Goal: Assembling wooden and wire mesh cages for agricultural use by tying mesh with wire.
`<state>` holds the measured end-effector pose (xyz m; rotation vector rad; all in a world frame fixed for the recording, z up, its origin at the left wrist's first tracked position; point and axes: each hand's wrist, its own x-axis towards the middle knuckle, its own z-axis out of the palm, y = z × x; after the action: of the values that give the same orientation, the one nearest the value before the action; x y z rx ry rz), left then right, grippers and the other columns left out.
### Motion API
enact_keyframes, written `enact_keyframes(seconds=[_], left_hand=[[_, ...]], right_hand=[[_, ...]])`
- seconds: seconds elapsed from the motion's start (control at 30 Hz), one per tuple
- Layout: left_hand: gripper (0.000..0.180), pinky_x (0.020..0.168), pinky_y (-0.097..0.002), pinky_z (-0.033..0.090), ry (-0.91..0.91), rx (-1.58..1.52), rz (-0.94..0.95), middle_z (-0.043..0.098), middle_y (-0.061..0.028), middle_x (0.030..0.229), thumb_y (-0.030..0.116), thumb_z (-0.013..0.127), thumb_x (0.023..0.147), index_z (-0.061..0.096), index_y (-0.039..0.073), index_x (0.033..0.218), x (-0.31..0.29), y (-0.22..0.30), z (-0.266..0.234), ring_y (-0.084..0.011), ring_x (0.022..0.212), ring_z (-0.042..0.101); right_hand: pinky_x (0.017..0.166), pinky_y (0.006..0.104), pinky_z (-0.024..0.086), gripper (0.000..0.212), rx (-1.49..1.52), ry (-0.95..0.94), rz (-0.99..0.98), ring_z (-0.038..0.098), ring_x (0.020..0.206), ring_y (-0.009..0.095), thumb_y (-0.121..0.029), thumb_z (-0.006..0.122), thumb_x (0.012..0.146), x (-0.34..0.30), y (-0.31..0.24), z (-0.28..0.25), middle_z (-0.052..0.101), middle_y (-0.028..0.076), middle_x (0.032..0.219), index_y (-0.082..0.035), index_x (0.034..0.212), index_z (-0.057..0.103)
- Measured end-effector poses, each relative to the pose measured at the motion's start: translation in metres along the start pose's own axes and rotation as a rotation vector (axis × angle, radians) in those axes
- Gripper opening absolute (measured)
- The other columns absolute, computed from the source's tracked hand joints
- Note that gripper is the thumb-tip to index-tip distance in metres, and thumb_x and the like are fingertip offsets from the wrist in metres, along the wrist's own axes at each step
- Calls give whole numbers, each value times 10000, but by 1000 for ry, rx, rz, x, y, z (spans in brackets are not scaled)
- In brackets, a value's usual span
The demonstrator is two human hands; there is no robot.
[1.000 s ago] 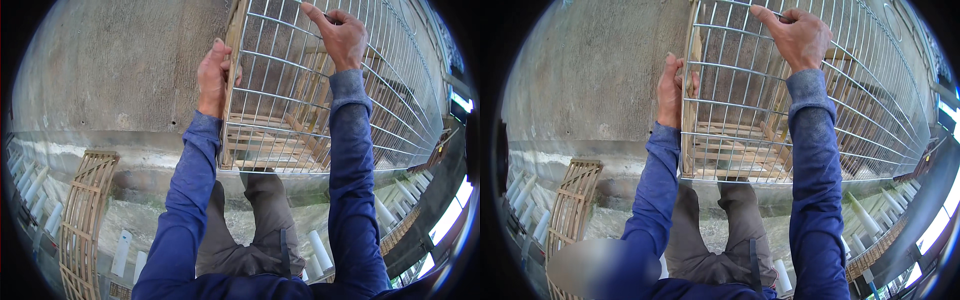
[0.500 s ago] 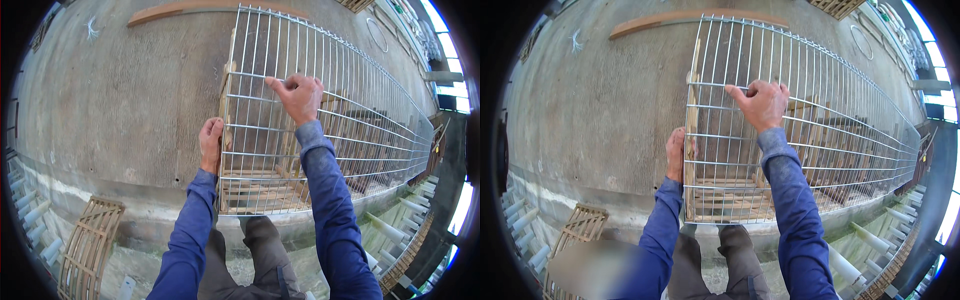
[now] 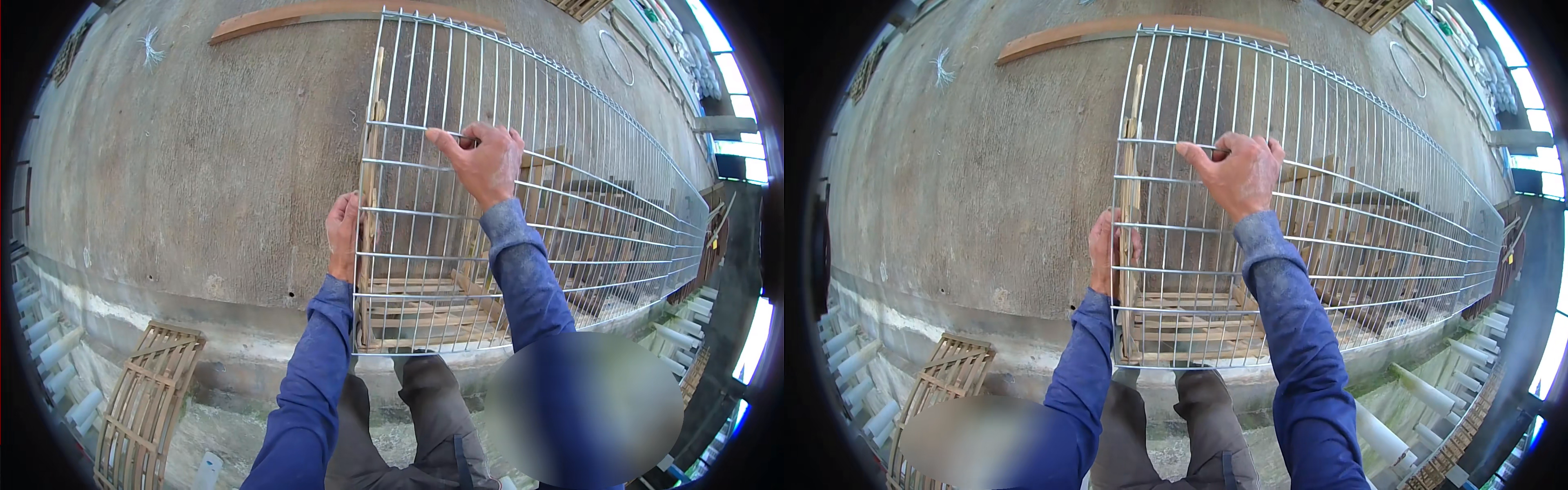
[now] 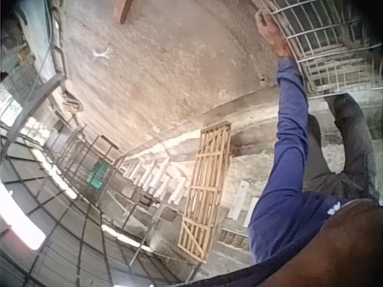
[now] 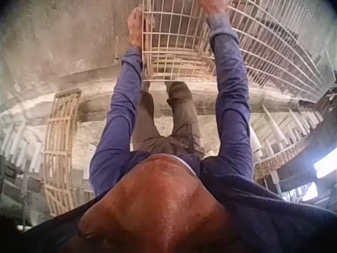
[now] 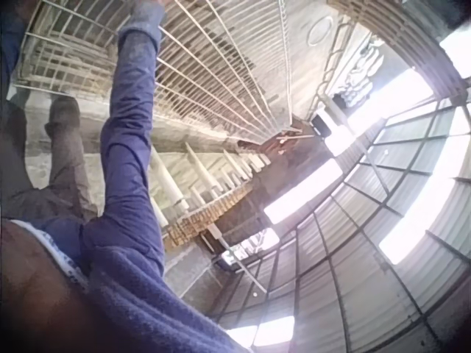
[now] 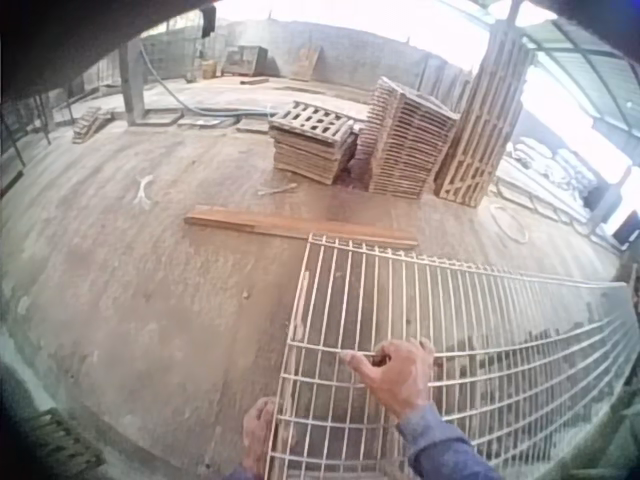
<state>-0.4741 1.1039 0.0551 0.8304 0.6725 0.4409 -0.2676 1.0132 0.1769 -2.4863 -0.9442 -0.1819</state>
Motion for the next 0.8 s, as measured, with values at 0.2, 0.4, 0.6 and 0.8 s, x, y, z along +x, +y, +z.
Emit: enact_keyframes(seconds=[0.2, 0.4, 0.6, 0.8], left_hand=[[486, 391, -247, 424, 21, -143, 3, 548, -59, 587, 518, 560, 901, 510, 52, 1026, -11, 6, 9, -134, 435, 528], [538, 411, -245, 415, -2, -87, -32, 575, -99, 657, 570, 481, 914, 461, 62, 1088, -9, 8, 7, -145, 485, 539], [506, 412, -256, 424, -24, -105, -63, 553, -76, 640, 546, 546, 894, 497, 59, 1021, -13, 3, 8, -138, 475, 542], [522, 511, -267, 465, -18, -95, -116, 562, -70, 701, 531, 560, 890, 479, 50, 1077, -22, 21, 4, -145, 554, 564]], right_hand=[[958, 508, 313, 596, -31, -128, 40, 508, 592, 188, -668, 654, 735, 3, -3, -3, 542, 20, 534, -98, 561, 617], [909, 504, 335, 595, -51, -201, 17, 484, 518, 158, -670, 640, 749, 6, 1, -2, 518, -2, 483, -104, 568, 618], [521, 327, 421, 655, -61, -13, -111, 459, 430, 117, -716, 647, 708, -1, 13, 7, 470, -17, 438, -98, 503, 578], [566, 355, 454, 610, -137, -208, -42, 547, 551, 200, -679, 668, 707, -5, 10, 8, 577, 51, 613, -71, 763, 666]])
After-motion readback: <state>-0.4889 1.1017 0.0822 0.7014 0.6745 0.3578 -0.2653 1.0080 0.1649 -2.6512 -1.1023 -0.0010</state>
